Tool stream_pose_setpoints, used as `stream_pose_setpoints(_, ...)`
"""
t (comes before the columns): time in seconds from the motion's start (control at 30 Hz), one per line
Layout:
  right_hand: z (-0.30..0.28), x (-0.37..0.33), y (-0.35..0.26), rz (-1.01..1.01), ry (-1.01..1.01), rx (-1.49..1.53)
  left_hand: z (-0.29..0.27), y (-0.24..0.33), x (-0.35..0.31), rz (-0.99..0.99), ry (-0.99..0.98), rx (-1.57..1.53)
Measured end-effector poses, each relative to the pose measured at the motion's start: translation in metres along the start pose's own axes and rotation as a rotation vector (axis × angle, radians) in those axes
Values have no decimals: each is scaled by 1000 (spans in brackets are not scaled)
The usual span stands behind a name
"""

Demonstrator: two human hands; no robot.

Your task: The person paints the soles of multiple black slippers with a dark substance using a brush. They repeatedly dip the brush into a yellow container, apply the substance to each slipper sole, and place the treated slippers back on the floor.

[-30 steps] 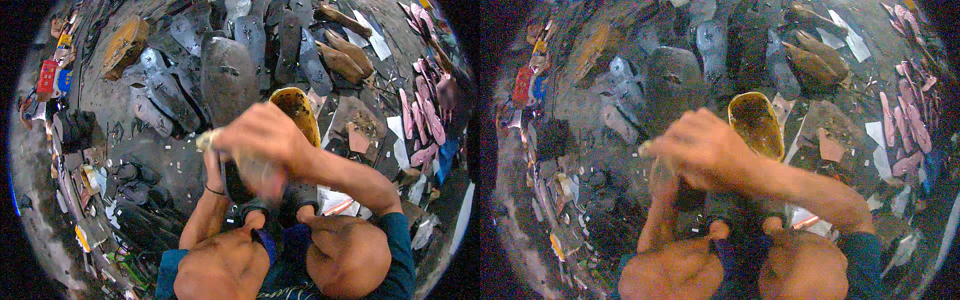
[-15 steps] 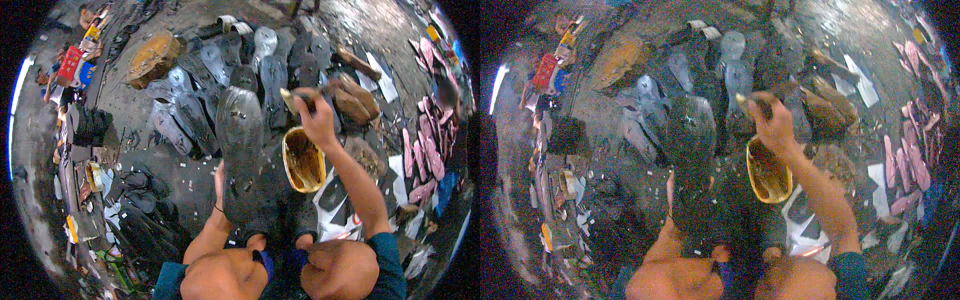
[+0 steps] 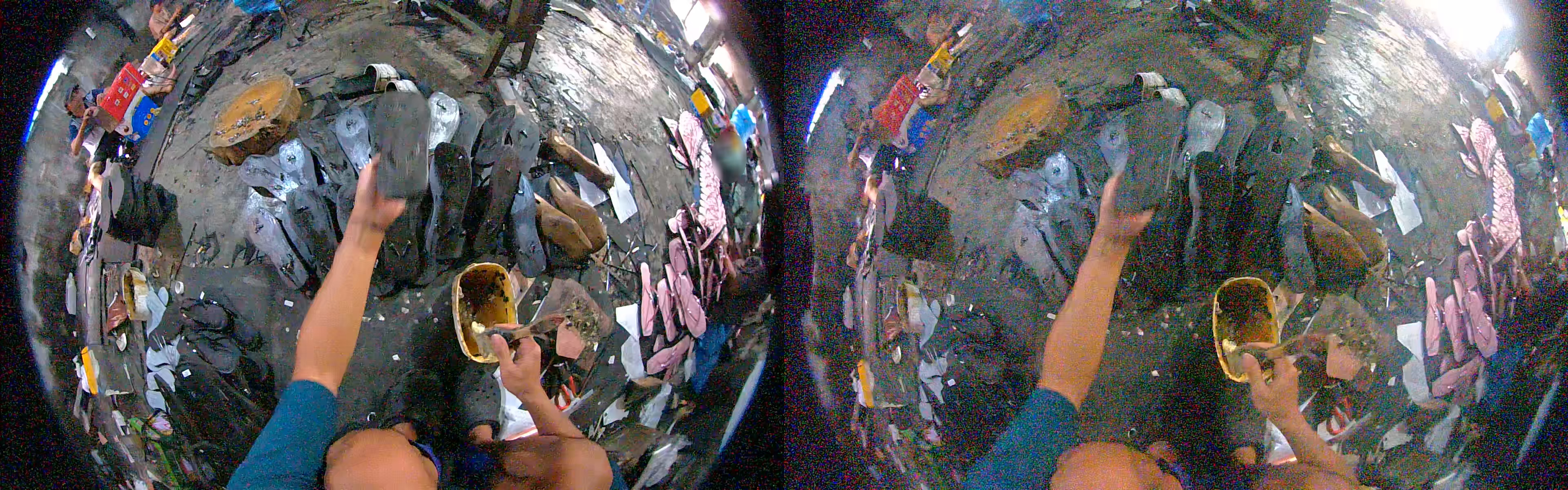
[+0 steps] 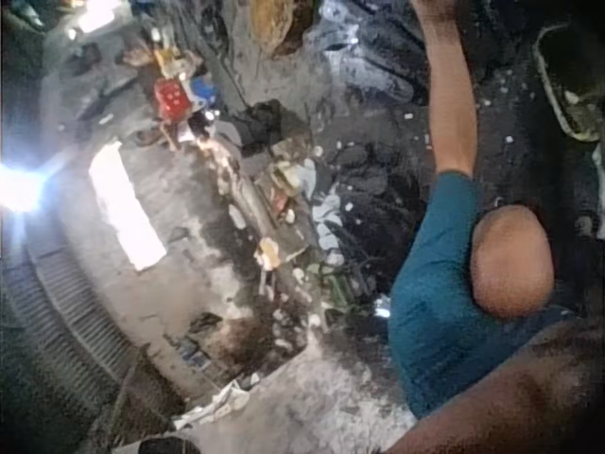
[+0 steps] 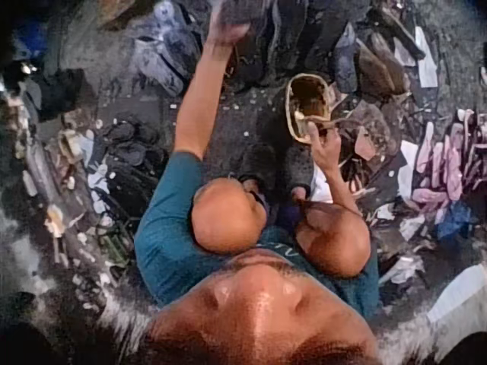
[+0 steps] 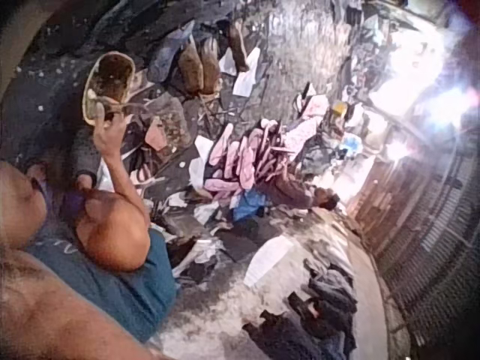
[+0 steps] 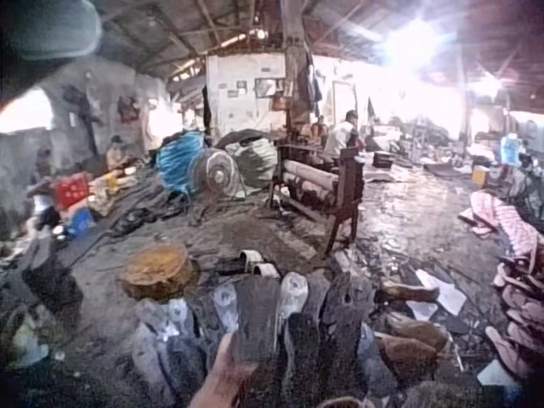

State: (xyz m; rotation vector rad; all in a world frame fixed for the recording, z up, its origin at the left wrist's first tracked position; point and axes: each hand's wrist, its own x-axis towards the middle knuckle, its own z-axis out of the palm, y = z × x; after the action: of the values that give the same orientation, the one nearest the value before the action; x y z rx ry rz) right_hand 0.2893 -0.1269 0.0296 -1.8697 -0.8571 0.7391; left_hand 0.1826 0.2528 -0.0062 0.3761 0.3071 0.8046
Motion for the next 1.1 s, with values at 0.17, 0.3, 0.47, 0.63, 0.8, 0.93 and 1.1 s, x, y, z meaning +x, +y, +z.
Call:
stream_pose_setpoints(0.17,10,1,-14,11,-63,-54,-60,19,17,282,535,41)
stream_pose_setpoints(0.3,4,2,2,-12,-68,-150,-77,-17,-142,231,645,403)
stream_pose_setpoints(0.47,6,-2,4,-14,-115,-95,-168,93,-243,597,1058,979)
stream_pose_setpoints(0.63,26,-11,3,-136,-238,-213,-283,213,-318,669,1753,1567)
stream_pose_setpoints(0.8,-1,-13,11,-33,-219,-250,-312,277,-319,256,1710,1284)
stream_pose_setpoints(0.93,-11,-13,-6,10,-178,-352,-297,343,-355,441,1756,1548)
stream_pose_setpoints(1.1,-12,35,-5,68,-53,-505,-141,206,-333,591,1053,1059)
